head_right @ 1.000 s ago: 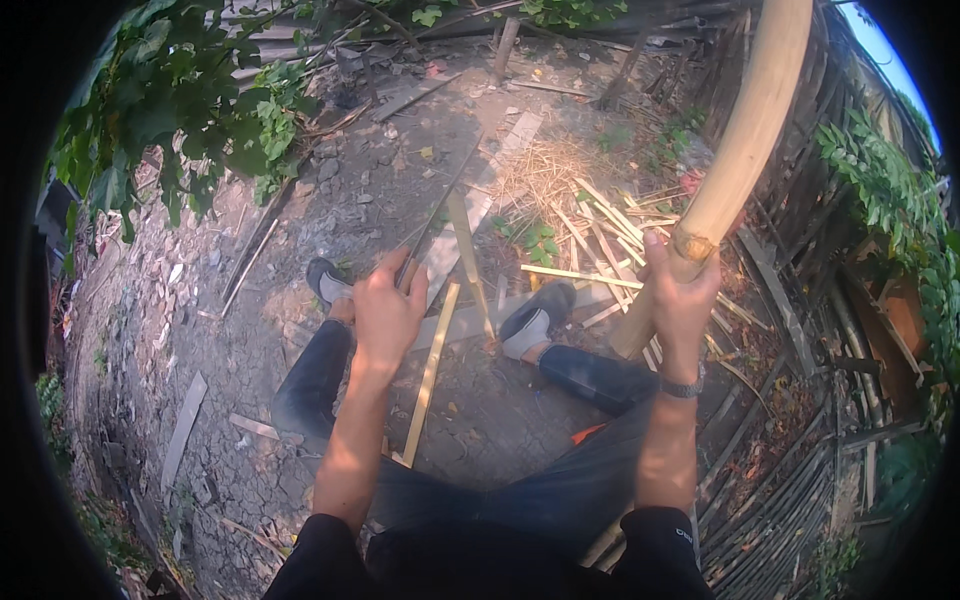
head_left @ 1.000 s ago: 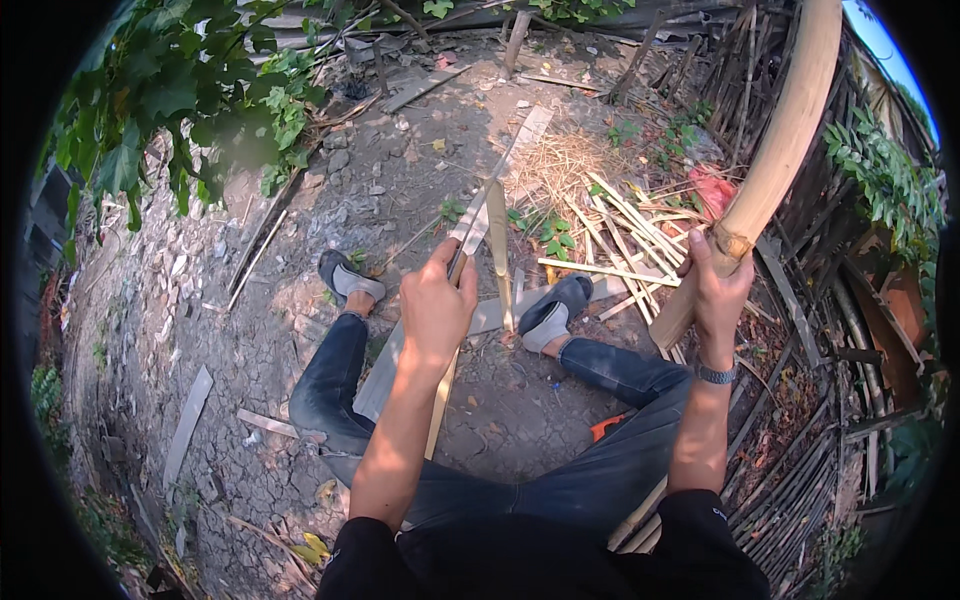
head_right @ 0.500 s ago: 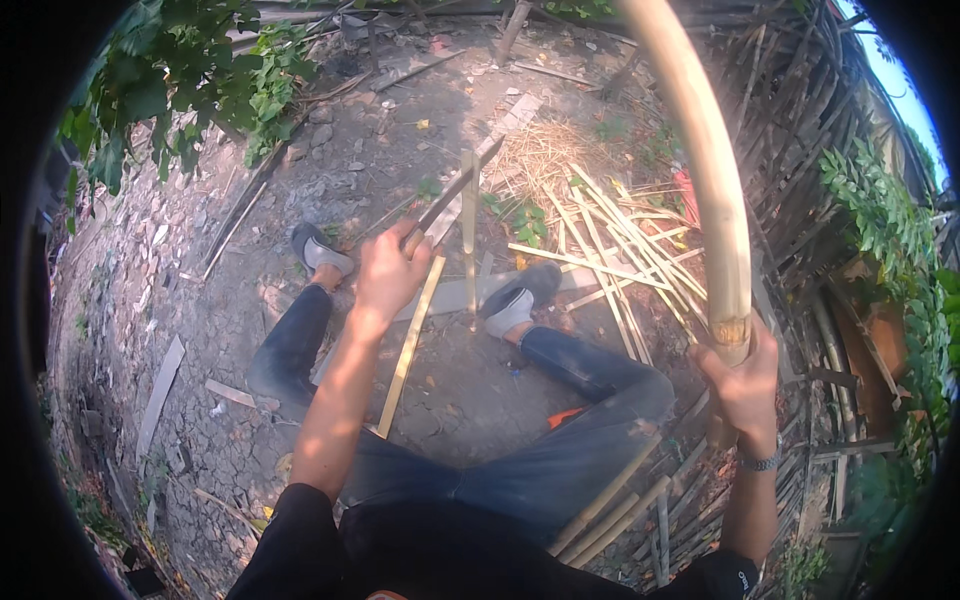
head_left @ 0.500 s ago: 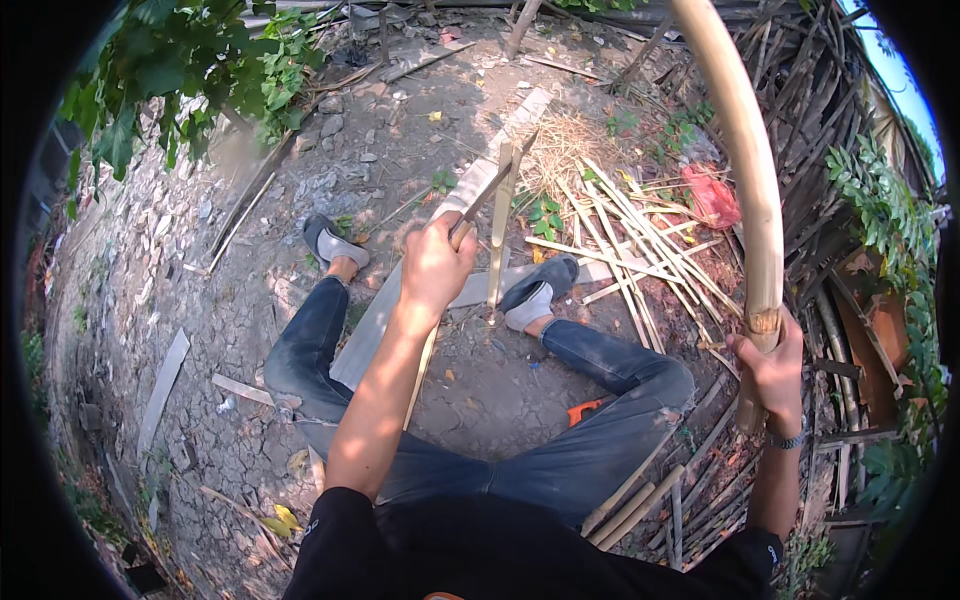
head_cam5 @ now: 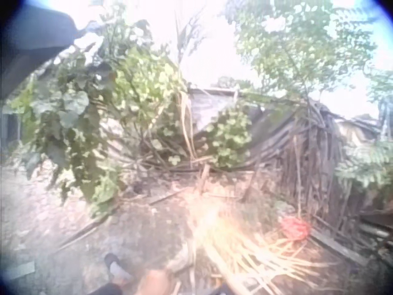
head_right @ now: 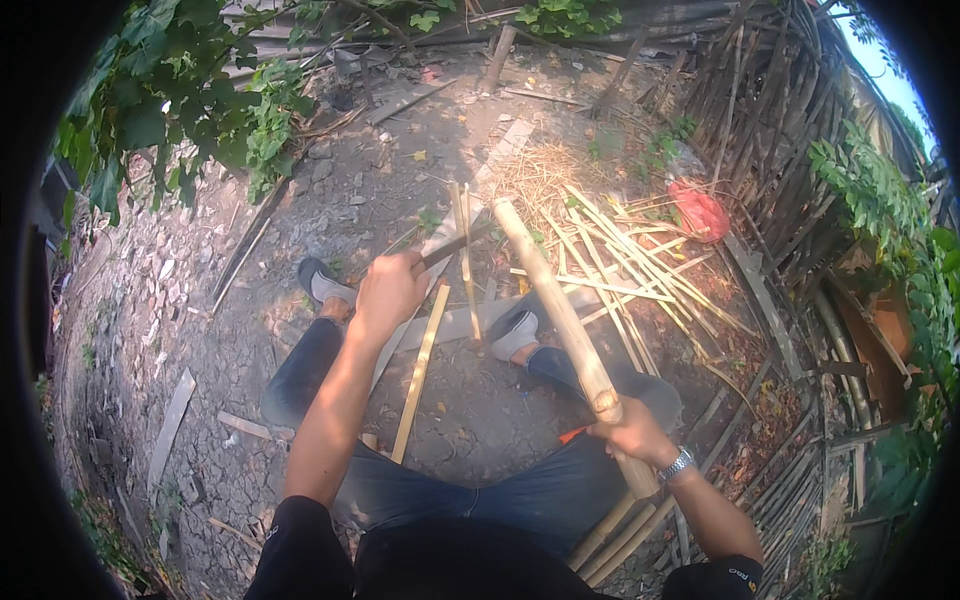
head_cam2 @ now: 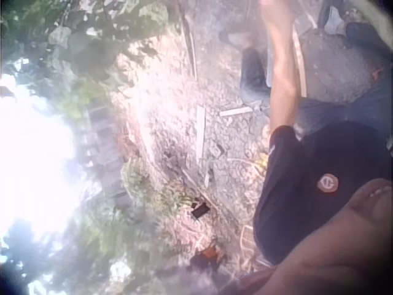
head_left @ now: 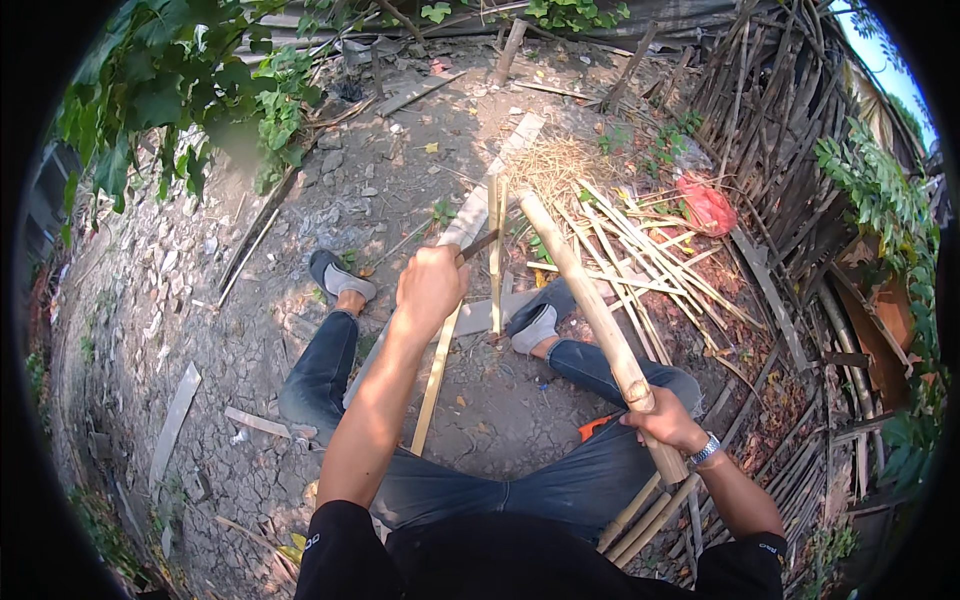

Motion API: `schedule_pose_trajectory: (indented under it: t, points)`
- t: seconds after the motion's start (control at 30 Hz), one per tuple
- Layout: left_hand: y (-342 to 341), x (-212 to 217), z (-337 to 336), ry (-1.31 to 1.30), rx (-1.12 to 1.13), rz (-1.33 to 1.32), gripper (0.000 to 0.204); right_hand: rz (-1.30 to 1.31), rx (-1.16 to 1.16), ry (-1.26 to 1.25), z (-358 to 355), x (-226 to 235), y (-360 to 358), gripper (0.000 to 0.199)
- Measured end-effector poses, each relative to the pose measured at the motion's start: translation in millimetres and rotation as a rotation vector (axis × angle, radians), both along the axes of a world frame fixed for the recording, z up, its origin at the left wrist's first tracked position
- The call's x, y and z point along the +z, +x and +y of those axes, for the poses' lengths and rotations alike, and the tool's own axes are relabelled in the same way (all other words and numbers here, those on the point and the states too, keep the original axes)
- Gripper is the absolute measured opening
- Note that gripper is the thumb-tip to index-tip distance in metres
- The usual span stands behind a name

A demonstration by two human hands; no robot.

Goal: The person sits on the ground and uses a machete and a wooden mallet to split bamboo stalks into thin strips. They repeatedly position the bamboo, strike it with the mallet to drive the blade, and separate the resulting pieces.

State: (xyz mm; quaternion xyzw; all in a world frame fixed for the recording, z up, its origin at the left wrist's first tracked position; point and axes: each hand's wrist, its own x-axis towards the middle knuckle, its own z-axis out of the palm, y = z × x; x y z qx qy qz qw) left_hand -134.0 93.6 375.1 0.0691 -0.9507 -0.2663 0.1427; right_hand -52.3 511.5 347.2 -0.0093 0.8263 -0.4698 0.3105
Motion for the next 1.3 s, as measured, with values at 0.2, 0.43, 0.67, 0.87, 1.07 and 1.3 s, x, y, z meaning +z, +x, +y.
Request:
schedule_pose_trajectory:
  t: [0.2,0.43,0.67,0.87,1.07,1.3]
  points:
    - [18.8,-108.3,-65.6,0.177,-0.118,0.205,0.039,0.133,-0.275,-0.303,-22.0,28.0,3.8,0.024]
    - [10.5,-134.0,-61.9,0.330,0.005,0.172,0.047,0.688,-0.504,-0.405,11.9,133.4,1.6,0.043]
    - [2.9,-140.6,-58.6,0.562,0.014,-0.037,0.046,1.142,-0.651,-0.485,89.8,216.5,30.7,0.058]
    - [-2.0,-135.4,-28.2,0.493,0.115,0.178,0.039,1.172,-0.689,-0.585,113.2,188.7,18.5,0.047]
    - [-22.6,-104.0,-12.8,0.430,0.046,0.280,0.037,1.048,-0.750,-0.629,67.3,89.7,-12.8,0.046]
    - [-56.3,-123.2,-9.3,0.291,-0.095,0.116,0.039,0.855,-0.690,-0.492,4.3,89.5,-64.1,0.055]
